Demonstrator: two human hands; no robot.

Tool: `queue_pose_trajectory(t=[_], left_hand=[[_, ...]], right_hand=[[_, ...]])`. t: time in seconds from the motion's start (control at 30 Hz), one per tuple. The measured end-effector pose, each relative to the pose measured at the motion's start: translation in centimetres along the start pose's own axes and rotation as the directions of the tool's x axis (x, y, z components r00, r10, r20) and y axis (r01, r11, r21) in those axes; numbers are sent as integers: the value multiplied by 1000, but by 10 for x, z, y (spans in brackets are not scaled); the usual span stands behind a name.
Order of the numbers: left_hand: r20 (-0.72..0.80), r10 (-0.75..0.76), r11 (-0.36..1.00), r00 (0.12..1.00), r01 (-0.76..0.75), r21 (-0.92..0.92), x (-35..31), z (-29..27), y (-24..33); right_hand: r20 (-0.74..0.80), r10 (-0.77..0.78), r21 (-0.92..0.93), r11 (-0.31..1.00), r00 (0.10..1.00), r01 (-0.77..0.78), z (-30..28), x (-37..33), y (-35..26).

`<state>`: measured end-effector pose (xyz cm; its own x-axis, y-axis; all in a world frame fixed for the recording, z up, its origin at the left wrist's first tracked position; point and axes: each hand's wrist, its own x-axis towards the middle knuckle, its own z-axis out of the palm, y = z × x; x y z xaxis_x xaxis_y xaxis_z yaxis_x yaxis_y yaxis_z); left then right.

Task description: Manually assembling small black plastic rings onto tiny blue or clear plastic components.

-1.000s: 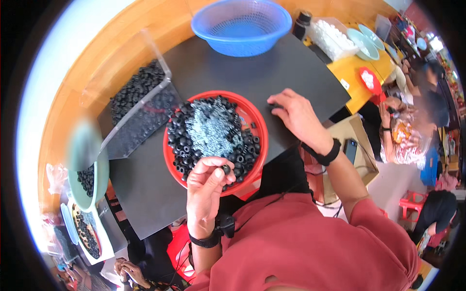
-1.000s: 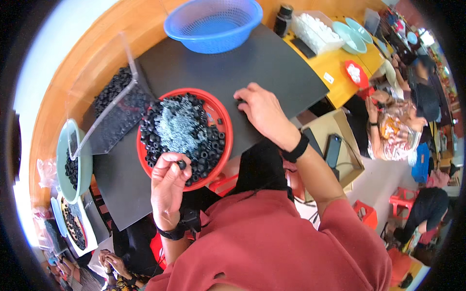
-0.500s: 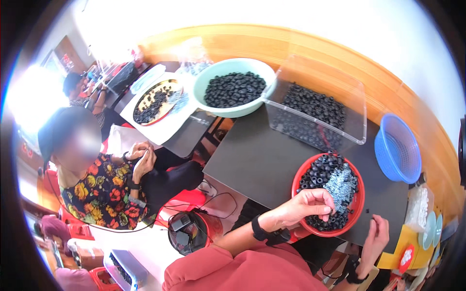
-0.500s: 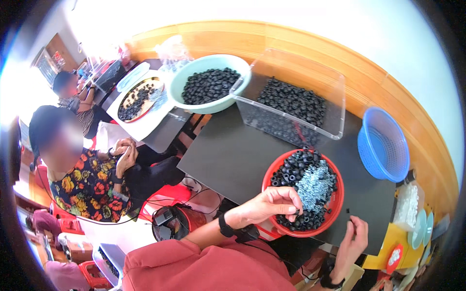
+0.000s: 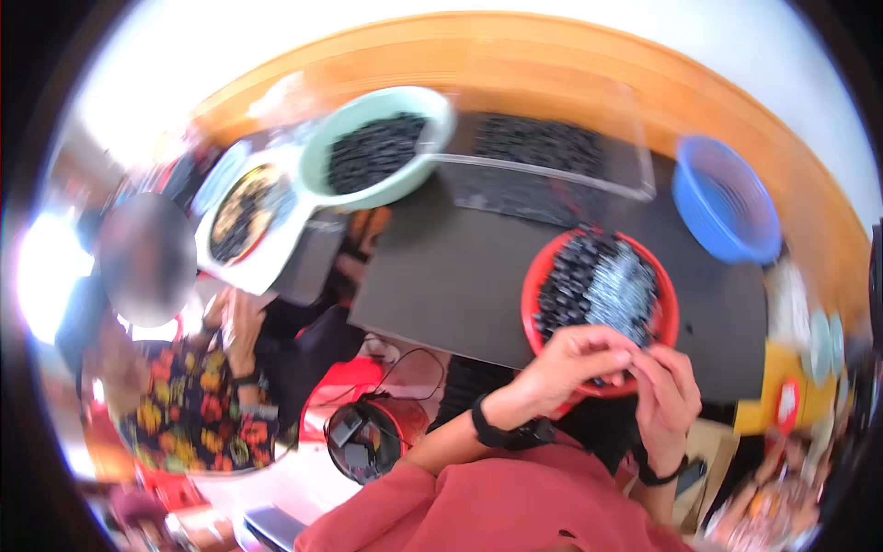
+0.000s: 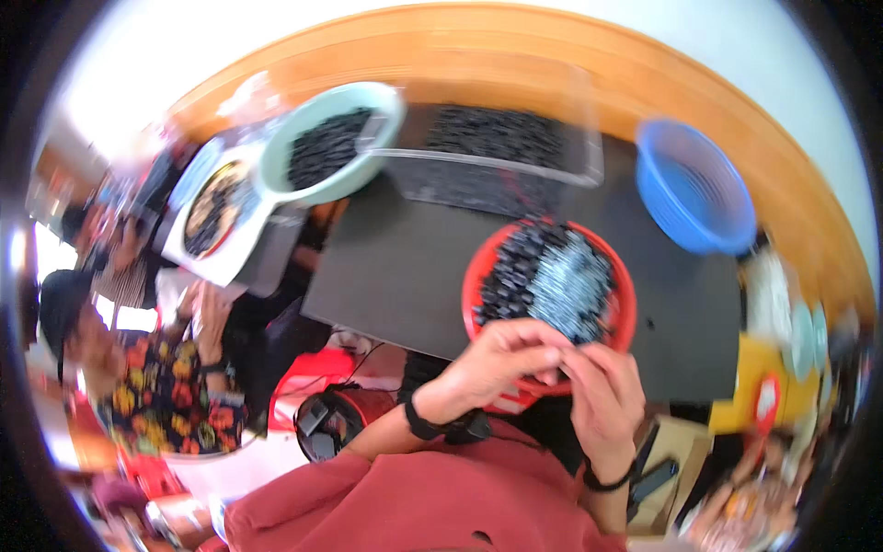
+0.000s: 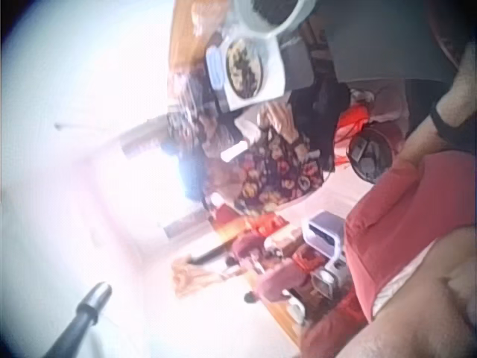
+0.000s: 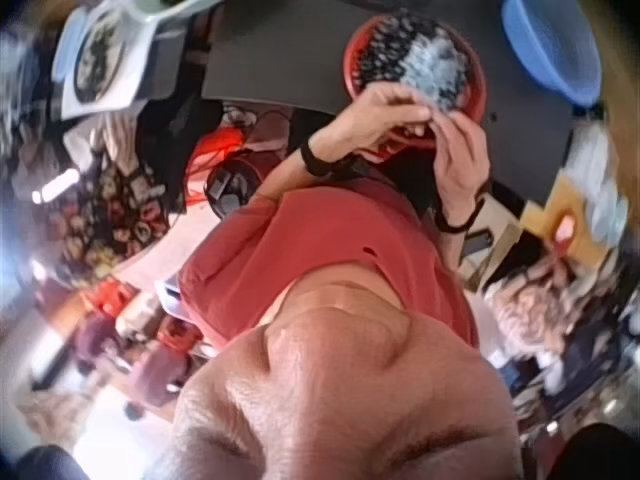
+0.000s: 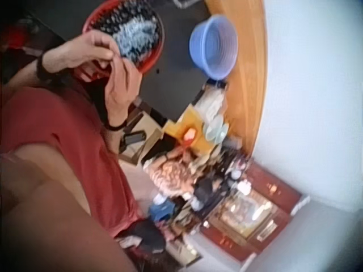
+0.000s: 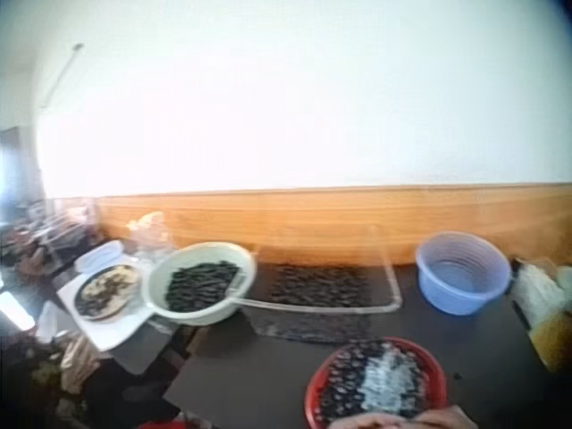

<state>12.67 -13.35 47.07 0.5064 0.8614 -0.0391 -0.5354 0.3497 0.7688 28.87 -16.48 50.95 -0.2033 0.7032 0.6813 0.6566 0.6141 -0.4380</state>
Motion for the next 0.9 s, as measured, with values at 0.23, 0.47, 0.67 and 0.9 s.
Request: queue_pose_trajectory(t=[0.23, 0.47, 0.67, 0.9], left_hand=[[-30, 14, 1000, 999, -14, 12, 5, 6, 3], [26, -61, 976, 998, 65, -206, 16, 19, -8], [37, -6, 982, 999, 12, -187, 8, 8, -17], [-22, -5, 983, 1000, 1, -182, 12, 8, -13]], right_hand=[[-9, 15, 76, 997, 1000, -14, -9, 5, 12], [24, 166, 317, 934, 986, -165, -17, 0, 22], [90, 155, 386, 905, 984, -178, -9, 5, 23], [224, 105, 333, 926, 969, -177, -11, 11, 32]])
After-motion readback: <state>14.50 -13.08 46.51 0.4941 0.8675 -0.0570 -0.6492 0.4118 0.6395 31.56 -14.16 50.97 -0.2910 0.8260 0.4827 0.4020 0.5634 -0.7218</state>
